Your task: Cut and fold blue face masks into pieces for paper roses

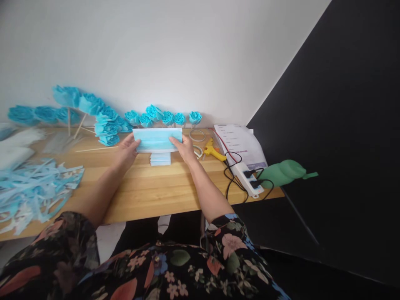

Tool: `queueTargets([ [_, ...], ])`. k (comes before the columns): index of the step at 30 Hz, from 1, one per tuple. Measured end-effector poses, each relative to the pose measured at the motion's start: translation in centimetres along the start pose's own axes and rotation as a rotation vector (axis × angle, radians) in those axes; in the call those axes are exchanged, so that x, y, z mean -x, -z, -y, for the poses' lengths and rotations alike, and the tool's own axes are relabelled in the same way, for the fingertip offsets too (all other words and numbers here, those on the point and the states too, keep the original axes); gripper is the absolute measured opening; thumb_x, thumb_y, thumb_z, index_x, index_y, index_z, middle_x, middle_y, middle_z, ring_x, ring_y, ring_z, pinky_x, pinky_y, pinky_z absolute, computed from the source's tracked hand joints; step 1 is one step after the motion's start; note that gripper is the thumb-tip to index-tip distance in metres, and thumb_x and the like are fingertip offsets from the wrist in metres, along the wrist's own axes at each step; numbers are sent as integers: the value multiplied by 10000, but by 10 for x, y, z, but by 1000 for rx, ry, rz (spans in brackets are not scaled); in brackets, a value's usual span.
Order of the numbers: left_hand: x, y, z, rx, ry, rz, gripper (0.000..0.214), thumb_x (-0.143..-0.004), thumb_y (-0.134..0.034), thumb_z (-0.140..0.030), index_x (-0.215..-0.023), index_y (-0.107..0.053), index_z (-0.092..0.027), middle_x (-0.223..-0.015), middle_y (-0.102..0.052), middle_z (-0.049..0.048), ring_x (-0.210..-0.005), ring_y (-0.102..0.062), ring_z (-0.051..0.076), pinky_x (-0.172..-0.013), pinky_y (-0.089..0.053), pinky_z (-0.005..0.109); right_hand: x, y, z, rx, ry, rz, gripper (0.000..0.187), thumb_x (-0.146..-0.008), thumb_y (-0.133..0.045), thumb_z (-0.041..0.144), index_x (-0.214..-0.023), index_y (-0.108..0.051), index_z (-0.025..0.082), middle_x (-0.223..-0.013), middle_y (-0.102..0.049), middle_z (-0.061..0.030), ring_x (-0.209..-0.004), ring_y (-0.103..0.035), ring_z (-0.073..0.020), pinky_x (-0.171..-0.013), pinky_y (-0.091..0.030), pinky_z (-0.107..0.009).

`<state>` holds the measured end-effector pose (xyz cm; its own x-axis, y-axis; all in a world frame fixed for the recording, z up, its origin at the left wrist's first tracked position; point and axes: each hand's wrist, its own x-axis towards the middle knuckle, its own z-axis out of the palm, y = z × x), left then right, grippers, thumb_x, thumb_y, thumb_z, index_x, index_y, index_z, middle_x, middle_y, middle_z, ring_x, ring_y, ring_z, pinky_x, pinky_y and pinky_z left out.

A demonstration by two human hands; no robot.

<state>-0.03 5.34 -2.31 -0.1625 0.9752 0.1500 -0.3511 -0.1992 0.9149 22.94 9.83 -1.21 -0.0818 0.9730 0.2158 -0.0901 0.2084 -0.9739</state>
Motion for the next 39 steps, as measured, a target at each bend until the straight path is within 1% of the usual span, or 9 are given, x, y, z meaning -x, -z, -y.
queueTargets([
  [6, 3, -3, -2, -9, 7, -19, 629, -703, -857, -431, -1254, -674, -190, -1147, -778, 90, -1059, -724, 274, -835, -605, 342, 0, 1, -4, 55, 14, -56, 414, -711, -788, 559, -865, -759, 176, -783, -718, 3, -780, -623, -167, -736, -495, -280],
  [10, 6, -8, -14, 39, 45, 8, 651, -751, -819, -495, -1323, -636, -245, -1180, -751, 69, -812, -709, 186, -609, -553, 251, 0, -1, -5, 46, 8, -102, 406, -709, -785, 571, -821, -742, 183, -766, -713, 9, -792, -632, -178, -752, -505, -288],
  [14, 11, -16, -20, 118, 100, 152, 674, -824, -684, -666, -1347, -599, -248, -1052, -733, 68, -685, -681, 165, -430, -421, 225, -3, -3, -6, -91, -25, -179, 483, -652, -816, 599, -885, -737, 184, -887, -763, -20, -892, -668, -198, -846, -539, -313],
  [19, 25, -28, -17, 32, 120, 339, 738, -702, -828, -625, -1286, -589, -242, -1174, -727, 120, -720, -722, 199, -403, -397, 213, -6, -4, -9, -211, -55, -243, 562, -647, -815, 604, -1012, -719, 187, -1038, -775, -53, -970, -692, -200, -928, -543, -334],
  [22, 34, -33, -15, -181, 100, 391, 548, -759, -798, -587, -1112, -699, -179, -885, -766, 89, -562, -621, 145, -442, -421, 231, 0, -9, -7, -185, -50, -202, 526, -664, -814, 590, -996, -725, 191, -1015, -775, -42, -950, -689, -196, -901, -545, -322],
  [24, 37, -33, -14, -327, 80, 373, 435, -807, -745, -593, -841, -741, -159, -653, -702, 58, -496, -543, 130, -472, -439, 254, 7, -15, -3, -157, -51, -137, 498, -666, -819, 580, -962, -731, 190, -963, -774, -32, -899, -681, -191, -850, -547, -309],
  [27, 38, -32, -11, -328, 48, 234, 468, -815, -726, -601, -615, -666, -181, -595, -675, 59, -515, -569, 153, -525, -497, 289, 16, -22, 3, -124, -67, -28, 486, -659, -826, 581, -928, -737, 187, -921, -771, -26, -857, -671, -189, -806, -545, -304],
  [34, 28, -30, -6, -5, 48, 46, 413, -734, -814, -534, -789, -630, -168, -576, -623, 7, -456, -571, 162, -414, -491, 299, 19, -27, 3, -129, -89, 23, 525, -602, -857, 599, -909, -738, 190, -957, -779, -44, -882, -687, -203, -831, -556, -328],
  [39, 25, -28, -3, 40, 55, 7, 396, -733, -821, -487, -856, -636, -160, -657, -659, 23, -503, -617, 171, -407, -489, 283, 17, -22, 7, -144, -65, 26, 549, -699, -753, 677, -980, -746, 205, -1012, -774, -54, -1010, -697, -229, -879, -563, -333],
])
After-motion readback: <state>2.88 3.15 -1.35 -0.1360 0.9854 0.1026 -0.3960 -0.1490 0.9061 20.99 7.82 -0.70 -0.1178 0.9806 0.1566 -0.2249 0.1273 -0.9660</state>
